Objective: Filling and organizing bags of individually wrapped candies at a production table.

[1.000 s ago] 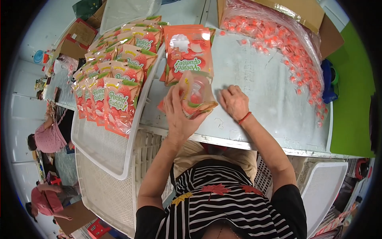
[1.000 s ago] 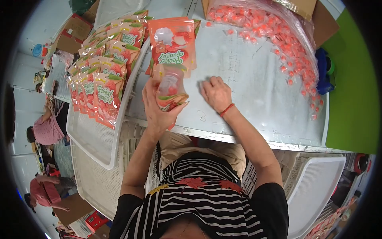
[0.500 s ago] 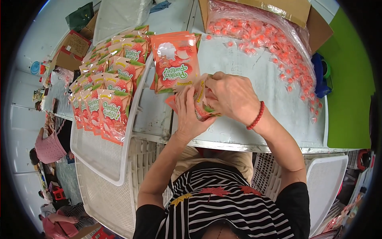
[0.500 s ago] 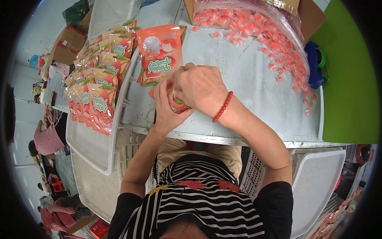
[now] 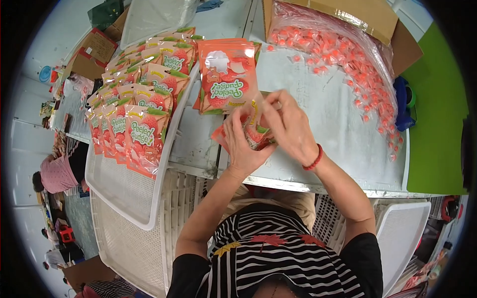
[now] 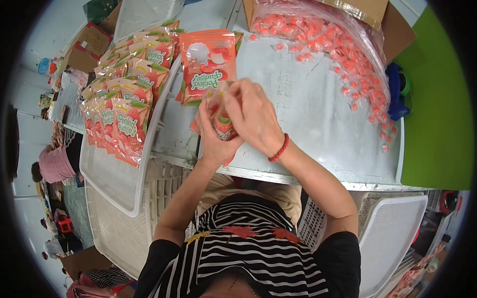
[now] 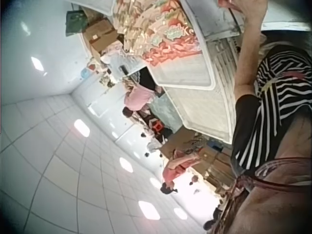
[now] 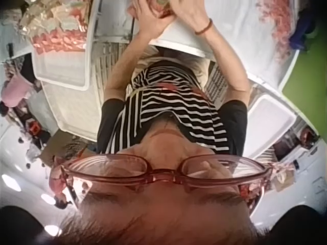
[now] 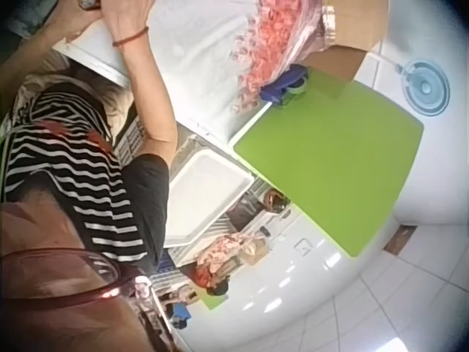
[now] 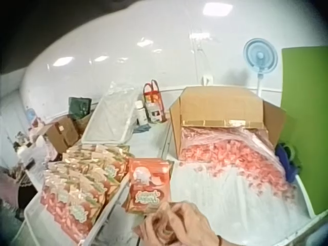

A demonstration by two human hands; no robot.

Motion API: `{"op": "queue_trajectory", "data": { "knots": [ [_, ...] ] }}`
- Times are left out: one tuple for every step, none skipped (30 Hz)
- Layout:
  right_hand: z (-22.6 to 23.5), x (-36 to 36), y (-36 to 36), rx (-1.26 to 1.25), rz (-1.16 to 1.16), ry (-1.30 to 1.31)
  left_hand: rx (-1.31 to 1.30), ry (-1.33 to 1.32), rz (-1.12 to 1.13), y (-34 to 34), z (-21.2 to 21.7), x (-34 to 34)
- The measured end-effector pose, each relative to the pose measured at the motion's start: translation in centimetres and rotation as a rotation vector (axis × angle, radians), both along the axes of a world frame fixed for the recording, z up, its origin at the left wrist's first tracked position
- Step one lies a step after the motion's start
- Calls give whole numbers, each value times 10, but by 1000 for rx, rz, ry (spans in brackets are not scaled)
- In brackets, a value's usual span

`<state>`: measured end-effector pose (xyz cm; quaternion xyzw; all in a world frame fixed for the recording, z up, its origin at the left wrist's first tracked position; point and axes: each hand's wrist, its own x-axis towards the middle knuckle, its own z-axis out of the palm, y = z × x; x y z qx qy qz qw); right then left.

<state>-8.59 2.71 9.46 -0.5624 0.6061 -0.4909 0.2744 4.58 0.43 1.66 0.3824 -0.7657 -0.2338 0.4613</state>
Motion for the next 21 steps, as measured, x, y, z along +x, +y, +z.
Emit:
{"op": "queue_trajectory", "data": {
  "knots": [
    [1, 1, -2, 0, 3, 3, -11, -6, -19, -3, -5, 0],
    [3, 2, -3, -124, 91, 212, -9, -5, -17, -4, -7, 0],
    [8, 4, -3, -249, 179, 421, -62, -47, -9, -5, -8, 1],
    [15, 7, -1, -247, 181, 422, -115, -89, -1, -6, -8, 1],
    [29, 12, 1, -232, 139, 368, -116, -3, -9, -8, -7, -1],
    [36, 16, 4, -217, 97, 314, -120, 2, -3, -9, -8, -2],
    [30, 18, 7, -221, 104, 319, -110, 97, 29, -11, -10, -3],
    [17, 15, 10, -239, 64, 503, -101, 193, 54, -12, -12, -4],
    [11, 10, 12, -254, 24, 685, -125, 44, 114, -8, 5, -3],
    [11, 1, 11, -256, 24, 690, -127, 49, 115, -11, 12, -3],
    [15, -7, 9, -301, 131, 694, -27, 263, -50, -13, 19, 0],
    [21, -12, 7, -338, 234, 697, 79, 475, -221, -14, 27, 2],
    [34, -15, 8, -451, 248, 685, 106, 565, -212, -11, 38, 8],
    [48, -14, 10, -457, 257, 683, 101, 565, -204, -17, 41, 22],
    [61, -15, 11, -508, 341, 718, 238, 446, -299, -30, 45, 37],
    [68, -16, 13, -558, 426, 753, 375, 323, -394, -38, 48, 45],
    [73, -18, 18, -507, 491, 751, 406, 451, -483, -38, 52, 36],
    [78, -19, 23, -509, 491, 758, 401, 456, -486, -40, 57, 36],
    [84, -19, 28, -400, 536, 777, 475, 301, -499, -41, 62, 38],
    [86, -21, 32, -286, 577, 790, 549, 140, -511, -41, 65, 38],
    [86, -23, 34, -283, 572, 793, 549, 141, -517, -36, 67, 38]
  ]
}}
